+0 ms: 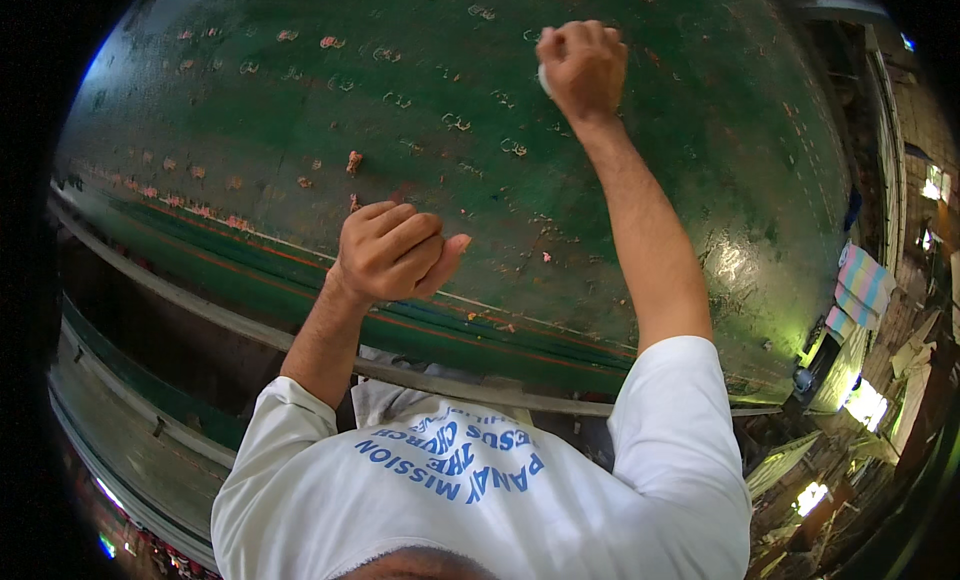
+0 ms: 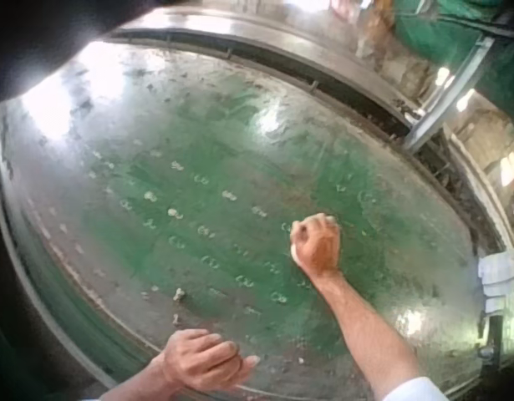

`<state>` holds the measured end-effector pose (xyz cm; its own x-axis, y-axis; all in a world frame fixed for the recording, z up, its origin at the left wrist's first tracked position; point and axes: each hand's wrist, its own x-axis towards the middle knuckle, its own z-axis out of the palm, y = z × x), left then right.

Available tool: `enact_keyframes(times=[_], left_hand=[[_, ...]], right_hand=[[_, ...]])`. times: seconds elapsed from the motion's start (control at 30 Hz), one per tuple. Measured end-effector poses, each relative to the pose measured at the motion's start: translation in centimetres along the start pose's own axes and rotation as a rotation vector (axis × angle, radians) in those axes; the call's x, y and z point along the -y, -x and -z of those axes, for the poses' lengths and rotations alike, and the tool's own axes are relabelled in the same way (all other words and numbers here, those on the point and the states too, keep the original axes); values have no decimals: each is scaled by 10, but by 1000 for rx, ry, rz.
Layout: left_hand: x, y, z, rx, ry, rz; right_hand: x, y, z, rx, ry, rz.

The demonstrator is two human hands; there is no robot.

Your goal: The person uses a white cloth to wipe a green painted surface, moving the cloth back and forth across the area. The person continues wiping different sections of the surface throughout the clip.

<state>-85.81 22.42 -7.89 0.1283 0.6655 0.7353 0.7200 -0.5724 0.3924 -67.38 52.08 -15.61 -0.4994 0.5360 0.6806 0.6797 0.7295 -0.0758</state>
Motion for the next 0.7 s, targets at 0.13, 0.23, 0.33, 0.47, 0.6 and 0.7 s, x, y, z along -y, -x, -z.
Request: enact_keyframes(times=[0.13, 0.23, 0.33, 0.47, 0.6, 0.7], left_hand=[[1, -3, -4, -25, 37, -11], [-4, -7, 2, -39, 48, -16], [-8, -7, 4, 2, 47, -26], [-8, -2, -1, 14, 59, -35], [-9, 3, -7, 40, 76, -34], [-14, 0, -10, 53, 106, -53]], right_hand=[[-23, -10, -4, -122, 60, -77], [-51, -24, -22, -218, 159, -234], [-29, -27, -30, -156, 134, -251], [83, 11, 17, 59, -111, -160], [91, 41, 49, 91, -244, -107], [24, 20, 42, 25, 37, -242]])
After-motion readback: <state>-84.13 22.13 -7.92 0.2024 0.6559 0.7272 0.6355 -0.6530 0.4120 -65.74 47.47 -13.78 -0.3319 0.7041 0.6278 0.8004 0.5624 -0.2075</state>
